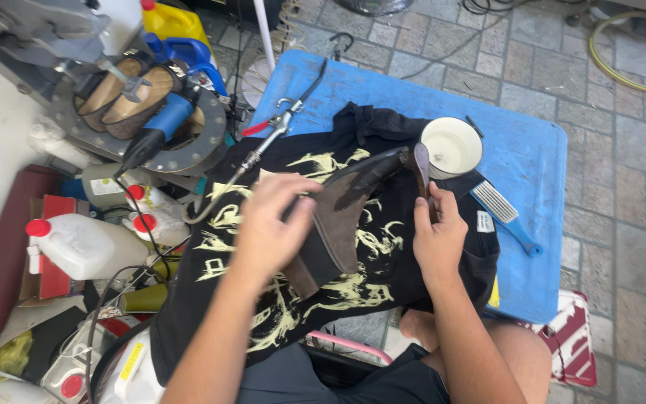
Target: The person cleans a brown suede shoe using a brush and a white cleaning solution. They repeatedly dip the brush into the solution and scrub the shoe's surface, focusing on the toe and side areas.
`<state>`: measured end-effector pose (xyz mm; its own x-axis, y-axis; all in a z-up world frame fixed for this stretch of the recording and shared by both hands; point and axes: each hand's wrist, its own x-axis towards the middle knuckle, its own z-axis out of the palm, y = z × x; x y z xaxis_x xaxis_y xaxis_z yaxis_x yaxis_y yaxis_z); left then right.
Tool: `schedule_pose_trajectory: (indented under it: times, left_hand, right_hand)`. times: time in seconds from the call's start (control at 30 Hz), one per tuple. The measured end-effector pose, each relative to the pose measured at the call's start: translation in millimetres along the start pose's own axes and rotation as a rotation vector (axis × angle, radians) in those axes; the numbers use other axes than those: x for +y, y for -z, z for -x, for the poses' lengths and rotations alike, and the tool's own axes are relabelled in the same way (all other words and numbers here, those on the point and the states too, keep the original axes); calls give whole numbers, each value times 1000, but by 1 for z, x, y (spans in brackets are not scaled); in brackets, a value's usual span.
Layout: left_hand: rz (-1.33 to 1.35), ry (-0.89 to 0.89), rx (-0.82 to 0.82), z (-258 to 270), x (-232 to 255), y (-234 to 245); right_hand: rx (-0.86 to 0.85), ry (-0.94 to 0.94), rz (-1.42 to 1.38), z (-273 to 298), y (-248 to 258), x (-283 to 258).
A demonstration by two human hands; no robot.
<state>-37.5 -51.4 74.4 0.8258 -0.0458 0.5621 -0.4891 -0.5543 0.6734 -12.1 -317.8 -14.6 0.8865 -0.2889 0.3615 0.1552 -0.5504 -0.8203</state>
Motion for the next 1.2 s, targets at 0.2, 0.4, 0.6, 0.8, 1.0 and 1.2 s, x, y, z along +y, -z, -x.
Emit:
schedule_pose_trajectory:
  times: [0.2, 0.4, 0.6, 0.8, 1.0, 1.2]
  left_hand:
    - [1163, 419, -628, 56, 102, -91]
    - [341, 355, -44, 45, 66, -187]
    - [-60, 392, 232, 19, 72, -286]
    - [109, 499, 441, 30, 75, -300]
    - [257, 575, 416, 24, 82, -264]
    - [696, 566, -3, 28, 75, -165]
  right_hand:
    - [19, 121, -28, 1, -1, 4]
    - [-15, -31, -21, 0, 1, 3]
    - [18, 77, 18, 0, 0, 6]
    - [-40, -102, 12, -2, 1, 1]
    - [-22, 68, -33, -1, -2, 3]
    - [22, 19, -67, -19, 11, 15]
